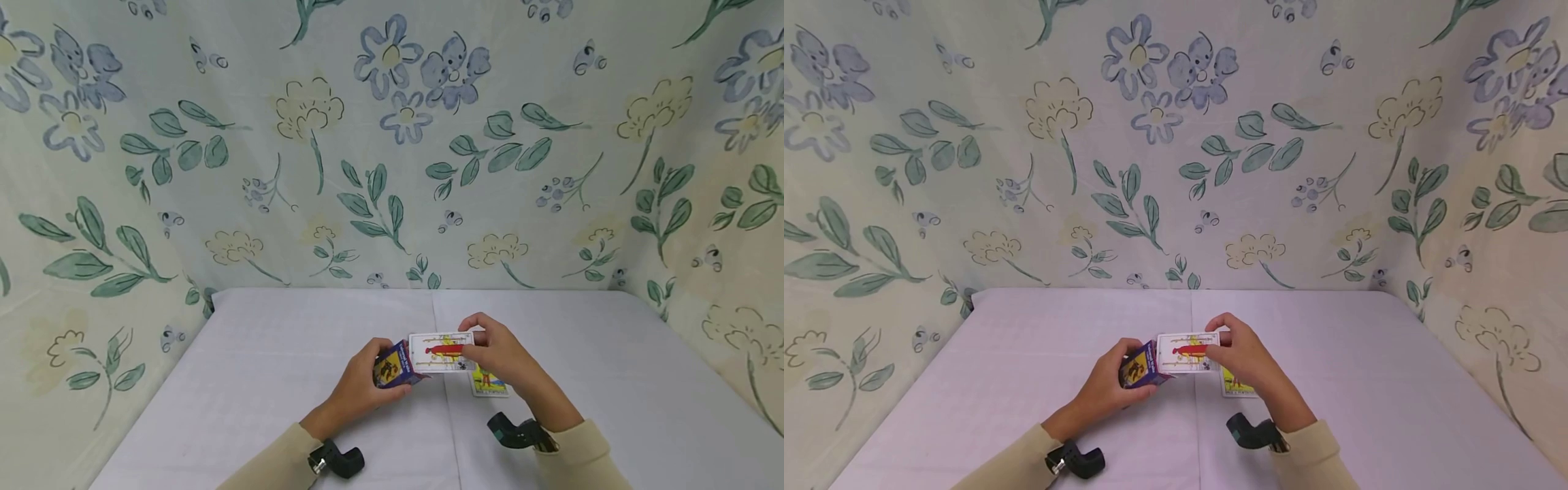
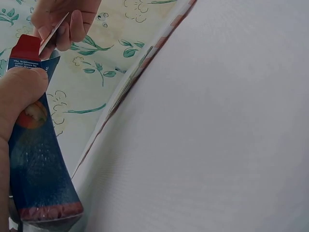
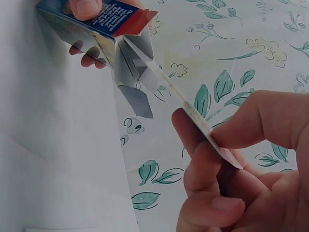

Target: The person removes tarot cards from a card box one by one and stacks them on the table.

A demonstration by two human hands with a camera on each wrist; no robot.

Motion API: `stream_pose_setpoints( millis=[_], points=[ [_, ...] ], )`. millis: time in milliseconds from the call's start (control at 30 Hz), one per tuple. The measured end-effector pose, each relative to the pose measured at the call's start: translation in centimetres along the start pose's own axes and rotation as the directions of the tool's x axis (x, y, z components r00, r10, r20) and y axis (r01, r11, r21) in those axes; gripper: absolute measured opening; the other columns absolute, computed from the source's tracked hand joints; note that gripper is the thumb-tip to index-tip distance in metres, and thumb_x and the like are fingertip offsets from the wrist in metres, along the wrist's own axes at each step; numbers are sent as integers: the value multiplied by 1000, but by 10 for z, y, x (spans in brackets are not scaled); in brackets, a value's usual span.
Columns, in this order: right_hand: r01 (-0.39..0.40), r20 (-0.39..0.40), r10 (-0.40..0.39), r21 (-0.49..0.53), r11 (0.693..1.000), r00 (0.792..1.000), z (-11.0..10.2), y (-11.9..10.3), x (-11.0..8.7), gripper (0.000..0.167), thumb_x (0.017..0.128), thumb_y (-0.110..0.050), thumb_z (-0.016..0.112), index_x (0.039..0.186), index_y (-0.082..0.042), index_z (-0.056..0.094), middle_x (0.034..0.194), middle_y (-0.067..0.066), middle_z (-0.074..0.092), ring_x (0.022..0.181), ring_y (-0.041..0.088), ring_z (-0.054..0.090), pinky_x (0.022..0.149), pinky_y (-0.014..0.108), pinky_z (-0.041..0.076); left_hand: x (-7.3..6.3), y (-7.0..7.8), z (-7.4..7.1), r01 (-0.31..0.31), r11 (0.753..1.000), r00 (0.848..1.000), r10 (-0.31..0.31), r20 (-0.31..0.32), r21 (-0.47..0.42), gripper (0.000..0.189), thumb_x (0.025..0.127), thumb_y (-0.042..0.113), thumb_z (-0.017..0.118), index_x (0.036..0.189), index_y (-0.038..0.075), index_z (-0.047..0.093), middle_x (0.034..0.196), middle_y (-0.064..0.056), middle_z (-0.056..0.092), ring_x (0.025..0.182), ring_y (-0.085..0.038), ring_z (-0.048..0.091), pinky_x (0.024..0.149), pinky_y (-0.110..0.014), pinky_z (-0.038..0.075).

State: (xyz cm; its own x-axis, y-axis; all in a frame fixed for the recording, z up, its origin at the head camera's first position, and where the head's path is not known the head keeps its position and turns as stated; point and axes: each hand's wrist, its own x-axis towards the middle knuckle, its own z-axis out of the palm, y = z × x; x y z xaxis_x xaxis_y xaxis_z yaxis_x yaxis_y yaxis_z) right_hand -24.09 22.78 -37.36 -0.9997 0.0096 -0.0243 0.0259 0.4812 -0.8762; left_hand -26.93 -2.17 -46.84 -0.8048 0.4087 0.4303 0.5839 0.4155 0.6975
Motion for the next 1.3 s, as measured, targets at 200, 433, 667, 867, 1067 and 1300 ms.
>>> stream_pose_setpoints(
  millis=[200, 433, 667, 867, 1067, 1300],
  points=[
    [25, 25, -25, 5, 1000, 999, -4, 1, -1, 36, 84, -6, 66, 119, -12, 60, 94, 7, 69, 69, 24, 59, 61, 39, 54, 0, 0, 0, -5, 1000, 1000, 5, -6, 3, 67, 73, 34, 84, 125, 17, 45, 116, 6, 56, 98, -9, 53, 85, -28, 49],
    [49, -6, -49, 15, 999, 999, -8, 0, -1, 30, 83, -6, 67, 113, -8, 61, 95, 9, 66, 75, 25, 60, 65, 37, 56, -1, -1, 0, -4, 1000, 1000, 4, -3, 0, 67, 73, 34, 84, 126, 18, 45, 115, 7, 56, 97, -8, 53, 84, -26, 50],
    [40, -25, -39, 50, 998, 999, -9, 0, 0, 28, 83, -7, 68, 107, -3, 54, 104, 14, 65, 74, 24, 63, 69, 35, 57, 0, -2, 0, -2, 1000, 1000, 2, -2, -10, 68, 74, 41, 82, 126, 19, 45, 115, 7, 56, 96, -8, 53, 82, -26, 50],
    [-3, 12, 1, 131, 991, 1000, -7, -1, -1, 46, 82, -4, 70, 121, -7, 47, 111, 16, 62, 85, 27, 65, 69, 43, 57, 0, -4, 0, -18, 1000, 1000, 18, 3, -12, 69, 75, 51, 78, 126, 19, 45, 116, 6, 56, 97, -9, 53, 83, -26, 50],
    [-27, 17, 25, 137, 990, 1000, -7, 0, 0, 48, 85, -3, 66, 126, -8, 42, 110, 19, 59, 85, 29, 66, 70, 47, 56, 0, -4, 1, -23, 999, 1000, 23, 5, -26, 69, 75, 48, 79, 127, 19, 45, 117, 7, 56, 97, -9, 53, 83, -26, 50],
    [-22, -38, 25, 84, 996, 999, -11, 6, 2, 32, 96, -17, 54, 125, -5, 45, 110, 18, 61, 87, 26, 68, 74, 43, 56, 0, -4, 1, -25, 998, 1000, 26, 11, -49, 69, 75, 49, 79, 126, 19, 45, 115, 8, 56, 96, -9, 53, 82, -25, 50]
  ],
)
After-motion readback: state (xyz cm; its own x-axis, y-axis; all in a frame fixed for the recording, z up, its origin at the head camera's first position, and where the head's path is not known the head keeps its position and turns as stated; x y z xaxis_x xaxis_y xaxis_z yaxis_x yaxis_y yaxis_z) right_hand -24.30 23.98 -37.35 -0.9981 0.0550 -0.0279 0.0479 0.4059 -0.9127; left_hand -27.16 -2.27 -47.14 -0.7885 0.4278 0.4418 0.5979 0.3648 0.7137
